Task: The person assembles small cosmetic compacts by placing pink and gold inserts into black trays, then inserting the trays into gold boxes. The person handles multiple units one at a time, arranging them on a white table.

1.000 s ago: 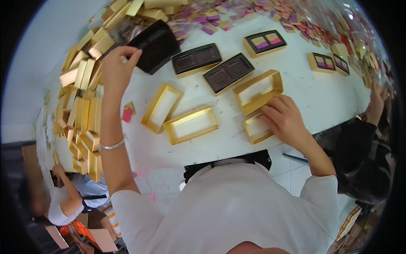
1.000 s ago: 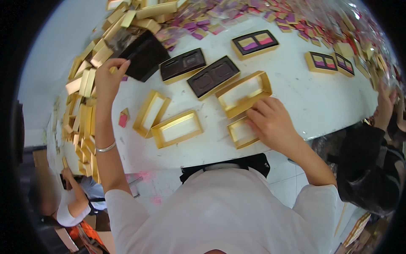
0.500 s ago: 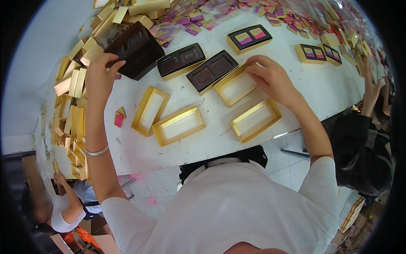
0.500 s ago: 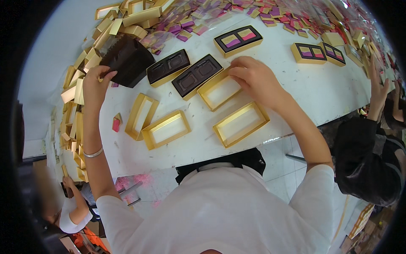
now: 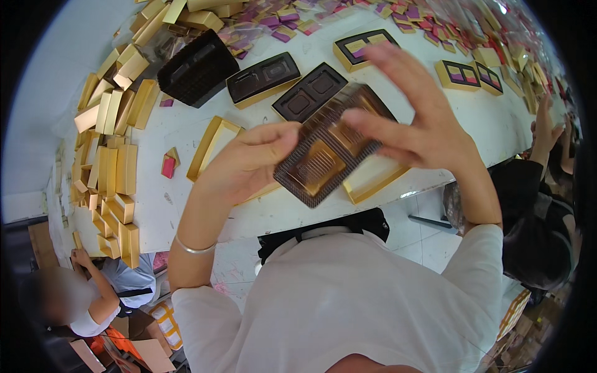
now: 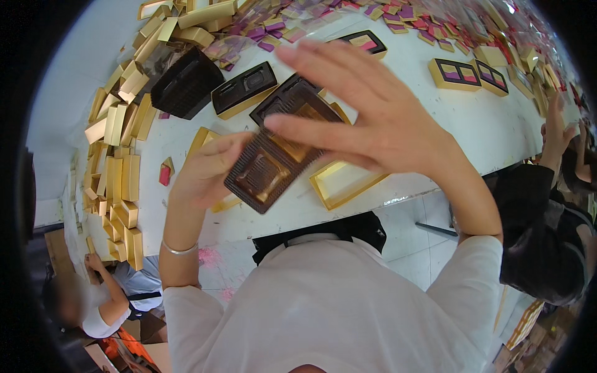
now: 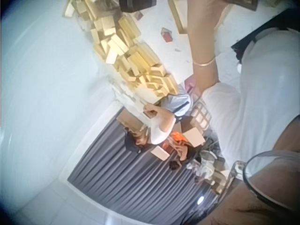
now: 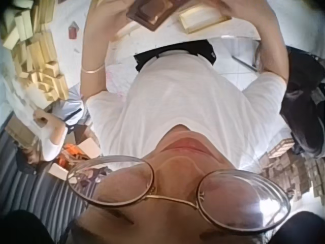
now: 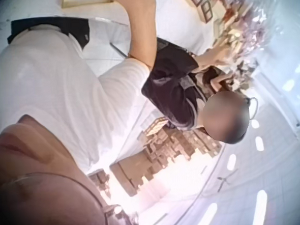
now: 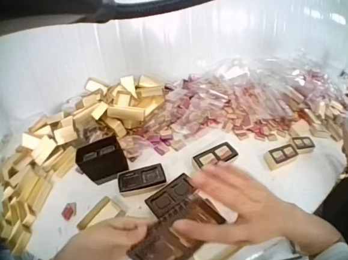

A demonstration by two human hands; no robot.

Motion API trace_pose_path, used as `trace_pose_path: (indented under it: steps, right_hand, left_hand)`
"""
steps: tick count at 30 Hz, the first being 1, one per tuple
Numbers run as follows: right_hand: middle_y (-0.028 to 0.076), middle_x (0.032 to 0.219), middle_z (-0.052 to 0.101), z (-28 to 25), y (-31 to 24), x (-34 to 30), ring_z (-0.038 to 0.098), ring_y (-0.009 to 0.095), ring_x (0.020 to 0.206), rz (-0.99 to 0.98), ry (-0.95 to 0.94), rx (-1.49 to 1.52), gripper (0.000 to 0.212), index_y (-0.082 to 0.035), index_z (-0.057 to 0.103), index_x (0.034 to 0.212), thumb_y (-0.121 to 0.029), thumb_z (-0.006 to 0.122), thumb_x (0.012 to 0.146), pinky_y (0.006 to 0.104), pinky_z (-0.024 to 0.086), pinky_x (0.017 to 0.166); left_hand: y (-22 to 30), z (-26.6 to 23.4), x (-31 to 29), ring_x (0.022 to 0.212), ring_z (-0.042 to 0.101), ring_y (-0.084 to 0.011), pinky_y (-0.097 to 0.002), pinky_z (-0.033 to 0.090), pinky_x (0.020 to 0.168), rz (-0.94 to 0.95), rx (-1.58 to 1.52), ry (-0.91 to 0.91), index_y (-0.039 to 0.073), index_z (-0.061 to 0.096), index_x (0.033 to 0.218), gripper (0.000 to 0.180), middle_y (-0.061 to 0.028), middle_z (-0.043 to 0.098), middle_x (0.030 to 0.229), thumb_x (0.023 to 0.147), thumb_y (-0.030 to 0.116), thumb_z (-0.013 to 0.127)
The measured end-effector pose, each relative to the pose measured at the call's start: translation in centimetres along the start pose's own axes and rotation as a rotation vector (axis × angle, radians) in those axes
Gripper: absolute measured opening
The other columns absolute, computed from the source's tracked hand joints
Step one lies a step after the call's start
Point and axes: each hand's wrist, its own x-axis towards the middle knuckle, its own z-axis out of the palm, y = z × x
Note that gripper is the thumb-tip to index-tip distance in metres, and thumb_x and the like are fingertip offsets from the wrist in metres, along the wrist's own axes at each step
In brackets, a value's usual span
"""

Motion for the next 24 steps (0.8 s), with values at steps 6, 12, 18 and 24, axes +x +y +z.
trace_pose_path:
  steps: [6, 12, 18, 24]
  right_hand:
    - [0.015, 0.116, 0.052, -0.5, 1.6, -2.8, 0.05, 0.033, 0.105, 0.17, -0.305, 0.203, 0.06, -0.011, 0.059, 0.116, -0.006, 0.073, 0.057, 0.0407, 0.045, 0.085]
    - [0.004, 0.107, 0.054, 1.2, 3.7, -3.9, 0.05, 0.025, 0.091, 0.112, -0.378, 0.003, 0.053, -0.012, 0.061, 0.111, -0.009, 0.076, 0.06, 0.0355, 0.045, 0.077]
    - [0.011, 0.121, 0.051, 3.0, 2.1, -3.4, 0.054, 0.026, 0.101, 0.388, -0.457, 0.524, 0.055, -0.01, 0.059, 0.115, -0.006, 0.075, 0.063, 0.0369, 0.047, 0.084]
    - [0.017, 0.125, 0.049, 1.8, 3.0, -4.6, 0.058, 0.026, 0.1, 0.006, -0.566, 0.118, 0.038, 0.001, 0.06, 0.108, -0.002, 0.064, 0.071, 0.0336, 0.051, 0.08]
  left_hand:
    - [-1.0, 0.9, 2.0, 0.091, 0.057, -0.0135, -0.0301, 0.046, 0.076, 0.074, 0.678, 0.346, 0.002, 0.054, 0.112, 0.041, -0.0038, 0.061, 0.1, 0.088, 0.036, 0.059]
    - [-4.1, 2.3, 0.8, 0.088, 0.053, -0.0237, -0.0386, 0.035, 0.082, 0.312, 1.869, 0.561, 0.005, 0.047, 0.126, 0.073, -0.0107, 0.053, 0.099, 0.068, 0.037, 0.076]
    - [-5.2, 1.4, 1.6, 0.091, 0.053, -0.0239, -0.0344, 0.034, 0.083, 0.272, 1.826, 0.561, 0.002, 0.047, 0.127, 0.072, -0.0103, 0.053, 0.102, 0.067, 0.026, 0.077]
    - [-4.9, 0.6, 1.4, 0.095, 0.054, -0.0277, -0.0365, 0.04, 0.083, 0.298, 1.812, 0.547, 0.002, 0.049, 0.125, 0.068, -0.012, 0.056, 0.107, 0.066, 0.021, 0.077]
